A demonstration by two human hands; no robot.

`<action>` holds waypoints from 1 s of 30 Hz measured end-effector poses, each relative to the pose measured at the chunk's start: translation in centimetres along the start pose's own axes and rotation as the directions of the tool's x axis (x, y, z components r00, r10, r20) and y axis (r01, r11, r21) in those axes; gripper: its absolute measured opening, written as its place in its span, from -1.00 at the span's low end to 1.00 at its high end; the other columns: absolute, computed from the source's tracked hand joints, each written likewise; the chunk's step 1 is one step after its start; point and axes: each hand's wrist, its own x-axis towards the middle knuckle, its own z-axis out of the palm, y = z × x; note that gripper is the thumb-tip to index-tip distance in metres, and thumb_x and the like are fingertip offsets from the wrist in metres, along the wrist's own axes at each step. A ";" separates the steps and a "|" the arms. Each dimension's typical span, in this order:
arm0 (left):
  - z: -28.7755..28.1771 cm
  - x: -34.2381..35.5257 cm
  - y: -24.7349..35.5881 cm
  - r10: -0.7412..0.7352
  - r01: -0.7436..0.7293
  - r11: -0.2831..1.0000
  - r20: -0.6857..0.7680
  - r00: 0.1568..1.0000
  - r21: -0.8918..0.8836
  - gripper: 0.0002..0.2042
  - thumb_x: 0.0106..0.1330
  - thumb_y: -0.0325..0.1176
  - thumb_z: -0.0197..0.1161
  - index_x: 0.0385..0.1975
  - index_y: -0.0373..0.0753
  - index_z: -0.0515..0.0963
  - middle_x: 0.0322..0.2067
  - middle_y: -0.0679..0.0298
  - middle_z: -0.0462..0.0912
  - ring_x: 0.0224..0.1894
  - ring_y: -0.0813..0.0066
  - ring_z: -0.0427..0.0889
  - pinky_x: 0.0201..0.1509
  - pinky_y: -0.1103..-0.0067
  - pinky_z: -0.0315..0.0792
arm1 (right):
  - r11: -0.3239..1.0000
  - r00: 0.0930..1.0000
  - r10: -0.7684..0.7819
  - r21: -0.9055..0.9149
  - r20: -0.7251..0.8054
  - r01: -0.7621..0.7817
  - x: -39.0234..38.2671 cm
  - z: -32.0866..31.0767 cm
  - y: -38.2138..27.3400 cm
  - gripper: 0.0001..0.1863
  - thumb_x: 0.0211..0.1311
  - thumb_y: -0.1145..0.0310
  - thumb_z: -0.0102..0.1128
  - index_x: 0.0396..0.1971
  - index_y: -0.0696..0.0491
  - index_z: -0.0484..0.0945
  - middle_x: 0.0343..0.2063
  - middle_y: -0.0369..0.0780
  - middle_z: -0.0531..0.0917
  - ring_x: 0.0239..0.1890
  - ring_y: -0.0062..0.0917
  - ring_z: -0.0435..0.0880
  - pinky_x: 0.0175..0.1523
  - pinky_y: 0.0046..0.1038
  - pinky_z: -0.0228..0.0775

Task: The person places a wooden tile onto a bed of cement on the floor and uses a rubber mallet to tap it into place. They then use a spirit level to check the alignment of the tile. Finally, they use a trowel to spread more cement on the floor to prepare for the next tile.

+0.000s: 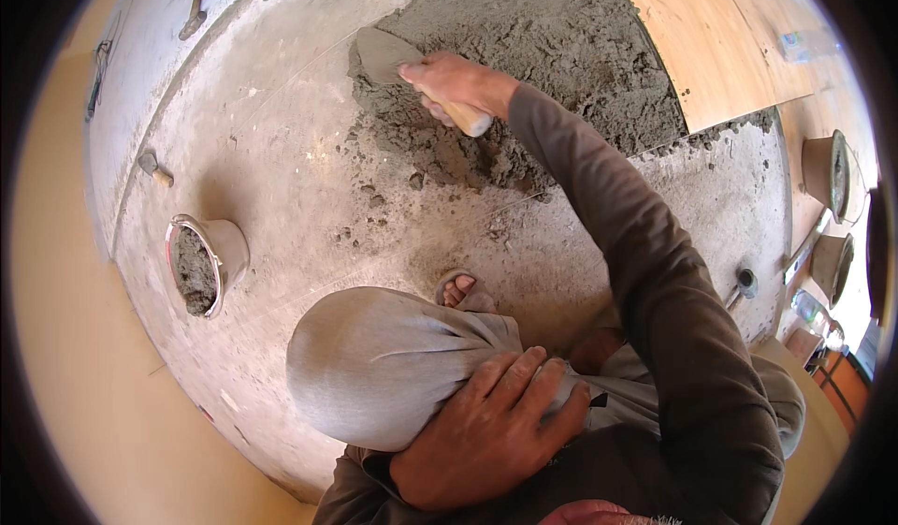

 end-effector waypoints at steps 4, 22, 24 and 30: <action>-0.1 -1.4 -0.1 -0.043 0.042 0.999 -0.030 0.999 -0.006 -0.68 0.34 -0.26 0.18 0.05 -0.17 0.58 0.01 0.06 0.62 0.12 0.13 0.67 0.15 0.37 0.54 | 0.239 0.930 -0.366 -0.961 0.042 0.138 -7.9 -0.5 2.8 -0.67 0.59 0.21 0.00 0.04 0.20 0.41 -0.45 -0.15 0.70 -0.52 -0.46 0.73 -0.47 -0.41 0.61; 0.6 -4.8 1.2 -0.173 0.174 0.985 -0.052 0.983 0.006 -0.64 0.35 -0.08 0.34 0.08 -0.01 0.61 0.06 0.15 0.62 0.18 0.17 0.61 0.24 0.30 0.48 | 0.303 0.991 -0.095 -0.951 -0.097 -0.064 -2.6 -5.5 -3.2 -0.48 0.63 -0.04 -0.07 0.14 0.16 0.46 -0.47 -0.15 0.68 -0.53 -0.49 0.67 -0.11 -0.28 0.67; 0.6 -4.9 1.5 -0.187 0.186 0.982 -0.083 0.979 -0.016 -0.64 0.34 -0.09 0.36 0.09 -0.01 0.62 0.06 0.14 0.62 0.18 0.16 0.61 0.23 0.29 0.49 | 0.473 0.989 -0.149 -0.879 -0.018 0.056 -0.6 -8.8 -4.2 -0.45 0.60 -0.11 -0.06 0.04 0.15 0.49 -0.48 -0.20 0.67 -0.60 -0.56 0.61 -0.28 -0.36 0.66; 0.6 -5.2 1.6 -0.153 0.154 0.988 -0.057 0.987 0.017 -0.62 0.32 -0.10 0.38 0.10 -0.01 0.62 0.05 0.15 0.62 0.18 0.14 0.62 0.22 0.27 0.52 | 0.822 0.977 0.205 -0.552 0.051 -0.144 -2.5 -10.8 -4.7 -0.46 0.51 -0.20 0.03 -0.15 0.06 0.55 -0.54 -0.35 0.53 -0.61 -0.65 0.43 -0.53 -0.50 0.39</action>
